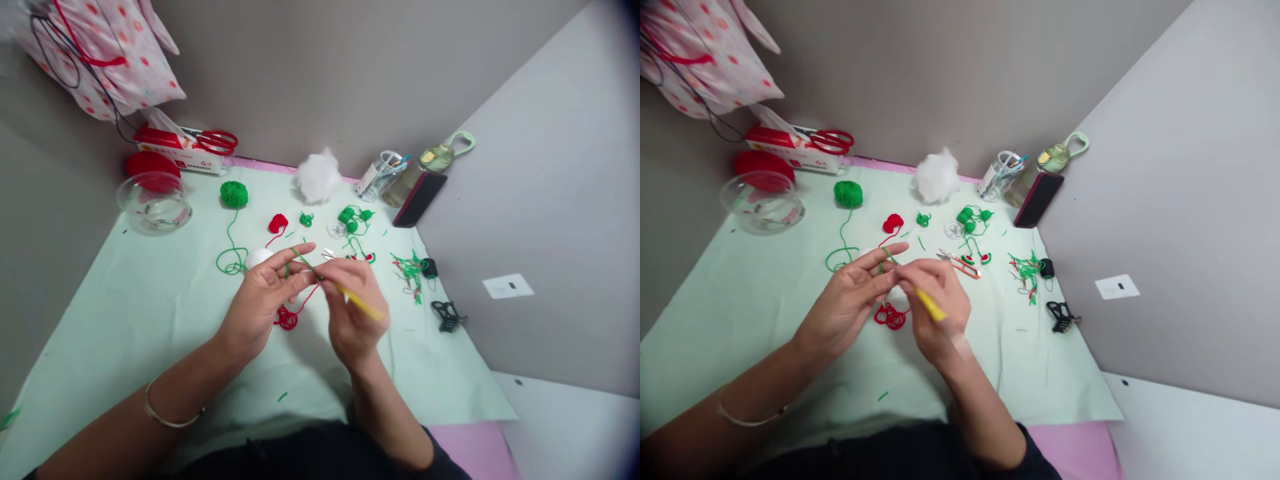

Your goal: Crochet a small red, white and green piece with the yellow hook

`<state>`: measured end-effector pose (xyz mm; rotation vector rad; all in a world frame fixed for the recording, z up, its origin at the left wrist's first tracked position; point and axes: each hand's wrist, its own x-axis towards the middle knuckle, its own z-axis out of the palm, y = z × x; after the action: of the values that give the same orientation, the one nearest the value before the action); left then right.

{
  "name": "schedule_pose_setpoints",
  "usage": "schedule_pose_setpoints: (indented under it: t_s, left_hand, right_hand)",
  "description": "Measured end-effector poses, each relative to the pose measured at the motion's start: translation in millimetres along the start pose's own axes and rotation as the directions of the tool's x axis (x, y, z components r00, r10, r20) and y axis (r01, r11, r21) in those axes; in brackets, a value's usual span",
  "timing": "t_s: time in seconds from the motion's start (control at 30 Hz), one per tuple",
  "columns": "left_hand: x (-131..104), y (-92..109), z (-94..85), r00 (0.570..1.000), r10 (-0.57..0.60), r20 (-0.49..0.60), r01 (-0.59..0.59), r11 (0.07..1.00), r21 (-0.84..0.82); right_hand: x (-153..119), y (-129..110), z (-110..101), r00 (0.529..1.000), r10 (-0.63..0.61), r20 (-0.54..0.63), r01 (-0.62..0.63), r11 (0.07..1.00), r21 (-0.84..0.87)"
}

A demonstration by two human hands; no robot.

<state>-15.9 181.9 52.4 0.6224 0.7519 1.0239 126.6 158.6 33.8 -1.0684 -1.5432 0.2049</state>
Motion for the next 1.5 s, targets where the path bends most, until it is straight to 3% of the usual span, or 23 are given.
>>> schedule_pose_setpoints:
  t_s: [0.07, 0.13, 0.23, 0.33, 0.43, 0.57, 0.8, 0.93, 1.13, 1.37, 1.5]
  left_hand:
    - [1.3, -1.6, -0.7, 0.997, -0.065, 0.037, 0.067, 0.995, -0.073]
    - [3.4, -1.7, -2.7, 0.989, -0.124, 0.081, 0.135, 0.981, -0.140]
    - [6.1, 0.0, -6.1, 0.987, -0.139, 0.077, 0.151, 0.971, -0.184]
    - [5.4, 1.0, -6.8, 0.997, -0.066, 0.038, 0.070, 0.992, -0.109]
    - [2.4, 0.4, -4.9, 1.000, -0.021, 0.019, 0.021, 1.000, -0.009]
    - [0.6, 0.8, -3.9, 0.996, -0.073, 0.043, 0.074, 0.997, -0.030]
    - [4.3, 5.6, -10.6, 0.974, -0.178, 0.138, 0.201, 0.964, -0.173]
    - [3.6, 5.9, -8.4, 0.974, -0.158, 0.160, 0.184, 0.969, -0.163]
    - [1.0, 1.5, -0.5, 0.995, -0.005, 0.095, 0.006, 1.000, -0.018]
    - [-1.3, 3.6, -5.3, 0.996, 0.041, 0.076, -0.050, 0.992, 0.112]
    - [-1.2, 4.3, -7.5, 0.996, 0.059, 0.067, -0.068, 0.987, 0.143]
  right_hand:
    - [-2.6, 0.9, 0.0, 0.994, -0.113, 0.008, 0.113, 0.987, -0.113]
    - [-1.7, 2.4, -1.8, 0.993, -0.119, -0.004, 0.118, 0.990, -0.079]
    - [4.3, 4.1, -5.5, 0.995, 0.079, -0.067, -0.067, 0.984, 0.165]
    - [8.8, 4.2, -5.9, 0.956, 0.293, -0.009, -0.263, 0.871, 0.416]
    - [8.8, 3.1, -3.3, 0.956, 0.288, 0.058, -0.285, 0.862, 0.420]
    - [6.5, 2.2, -1.9, 0.957, 0.288, 0.049, -0.283, 0.871, 0.402]
    - [14.1, 5.1, -8.0, 0.861, 0.504, 0.061, -0.434, 0.668, 0.605]
    - [16.9, 4.4, -7.8, 0.829, 0.535, 0.165, -0.485, 0.539, 0.688]
    - [8.5, 1.2, -3.2, 0.889, 0.436, 0.139, -0.439, 0.728, 0.527]
    - [15.3, 1.6, -5.7, 0.858, 0.500, 0.118, -0.455, 0.633, 0.626]
    - [14.2, -2.5, -7.6, 0.895, 0.435, 0.095, -0.404, 0.705, 0.583]
